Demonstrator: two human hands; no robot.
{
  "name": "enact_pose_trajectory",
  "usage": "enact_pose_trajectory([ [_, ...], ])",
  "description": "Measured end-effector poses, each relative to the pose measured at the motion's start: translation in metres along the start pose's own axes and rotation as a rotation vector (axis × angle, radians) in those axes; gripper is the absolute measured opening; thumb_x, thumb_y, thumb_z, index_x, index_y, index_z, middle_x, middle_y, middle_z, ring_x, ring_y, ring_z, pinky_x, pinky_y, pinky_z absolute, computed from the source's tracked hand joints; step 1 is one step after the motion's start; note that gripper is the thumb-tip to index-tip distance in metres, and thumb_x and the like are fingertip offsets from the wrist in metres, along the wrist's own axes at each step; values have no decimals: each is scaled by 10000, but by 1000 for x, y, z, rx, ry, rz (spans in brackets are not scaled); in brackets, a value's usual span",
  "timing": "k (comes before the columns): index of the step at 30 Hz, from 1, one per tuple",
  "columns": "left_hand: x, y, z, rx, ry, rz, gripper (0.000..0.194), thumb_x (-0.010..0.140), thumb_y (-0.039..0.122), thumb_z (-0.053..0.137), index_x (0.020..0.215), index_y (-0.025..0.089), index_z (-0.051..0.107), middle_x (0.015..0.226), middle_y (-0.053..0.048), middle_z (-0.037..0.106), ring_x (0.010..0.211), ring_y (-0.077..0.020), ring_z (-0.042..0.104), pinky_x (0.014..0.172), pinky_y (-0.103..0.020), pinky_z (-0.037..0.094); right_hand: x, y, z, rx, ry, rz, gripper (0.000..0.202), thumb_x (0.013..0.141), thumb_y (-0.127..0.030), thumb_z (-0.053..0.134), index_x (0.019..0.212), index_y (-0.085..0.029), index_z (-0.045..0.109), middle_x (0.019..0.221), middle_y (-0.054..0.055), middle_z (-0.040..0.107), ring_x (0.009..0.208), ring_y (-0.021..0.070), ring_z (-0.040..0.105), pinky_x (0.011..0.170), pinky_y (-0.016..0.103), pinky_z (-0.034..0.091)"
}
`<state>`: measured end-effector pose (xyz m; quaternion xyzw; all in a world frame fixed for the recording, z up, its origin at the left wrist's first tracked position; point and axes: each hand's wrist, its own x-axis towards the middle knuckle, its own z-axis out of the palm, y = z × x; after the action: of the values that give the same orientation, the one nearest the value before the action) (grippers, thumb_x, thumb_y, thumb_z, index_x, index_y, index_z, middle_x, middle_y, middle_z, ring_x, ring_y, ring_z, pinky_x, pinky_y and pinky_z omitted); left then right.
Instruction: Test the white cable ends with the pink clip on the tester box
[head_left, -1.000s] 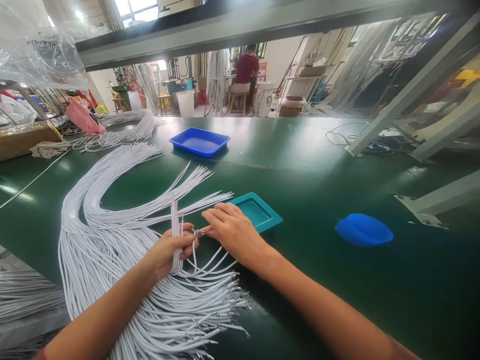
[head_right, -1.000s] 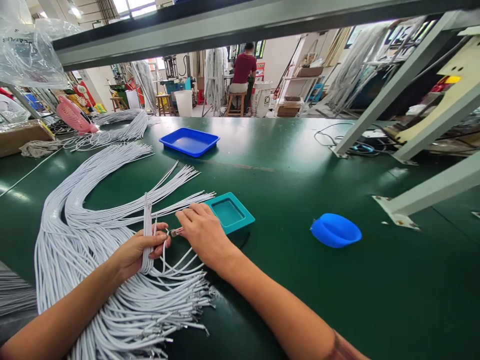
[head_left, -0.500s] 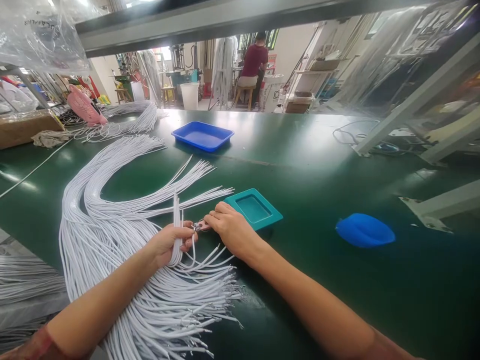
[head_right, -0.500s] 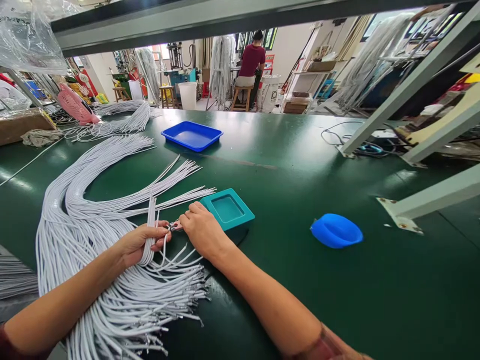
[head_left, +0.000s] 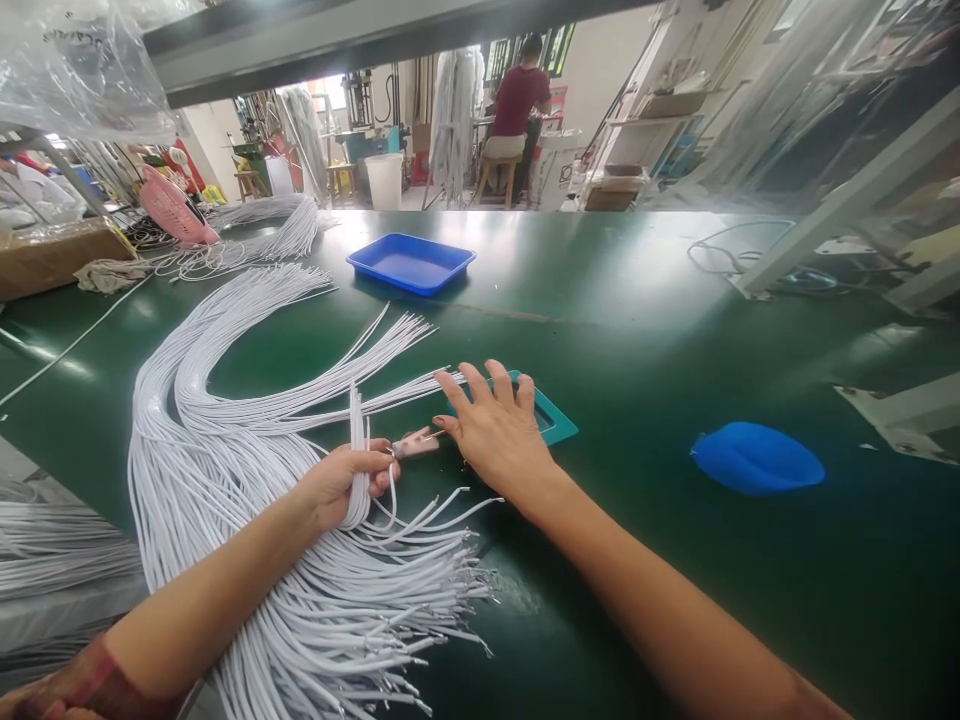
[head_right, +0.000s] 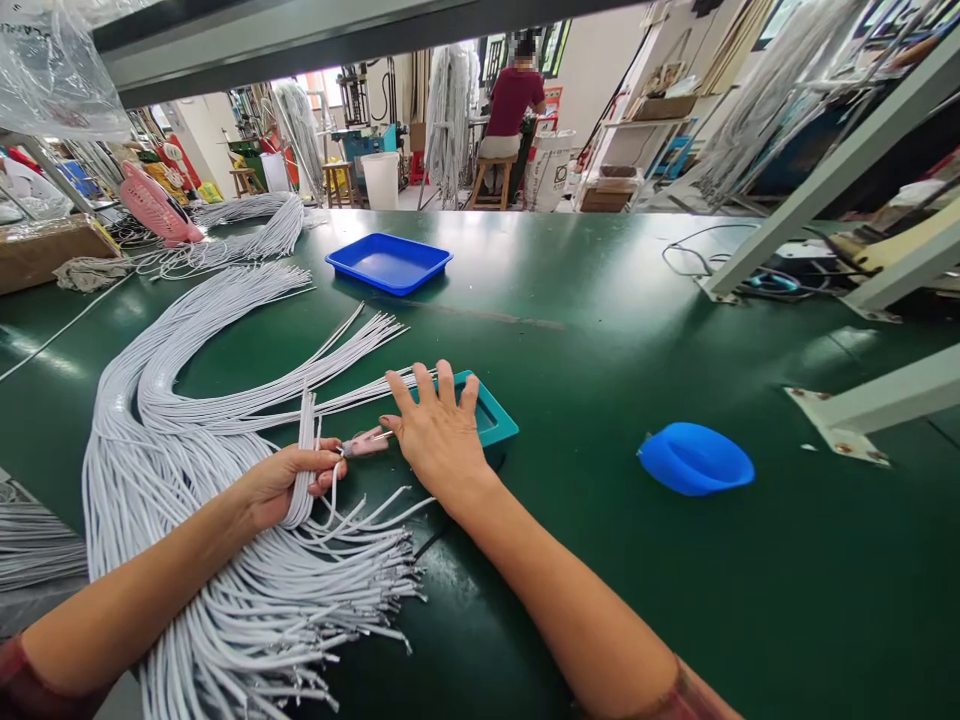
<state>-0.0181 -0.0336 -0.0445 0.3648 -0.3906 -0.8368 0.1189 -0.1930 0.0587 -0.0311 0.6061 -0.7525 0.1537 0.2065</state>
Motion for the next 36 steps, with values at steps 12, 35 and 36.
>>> enact_pose_trajectory([
  [12, -20, 6, -2, 111, -77, 161, 250, 740, 179, 603, 973, 120, 530, 656, -20, 541, 450, -30, 363, 411, -146, 265, 5, 1, -9, 334, 11, 80, 318, 860, -258, 446, 1154, -168, 528, 1096, 116, 570, 1081, 264, 417, 926, 431, 312],
  [35, -26, 0, 9, 445, -127, 408, 148, 722, 271, 644, 784, 144, 691, 681, -13, 565, 642, -101, 440, 604, -219, 332, -3, -34, -32, 1273, -143, 227, 54, 686, -186, 644, 644, -160, 666, 639, -3, 597, 595, 98, 521, 545, 215, 392],
  [36, -26, 0, 9, 399, -77, 421, 138, 705, 256, 662, 793, 154, 693, 664, -4, 566, 627, -94, 443, 599, -214, 335, -3, -33, -32, 1265, -127, 229, 47, 677, -188, 654, 638, -165, 669, 634, -4, 595, 597, 99, 511, 544, 219, 383],
])
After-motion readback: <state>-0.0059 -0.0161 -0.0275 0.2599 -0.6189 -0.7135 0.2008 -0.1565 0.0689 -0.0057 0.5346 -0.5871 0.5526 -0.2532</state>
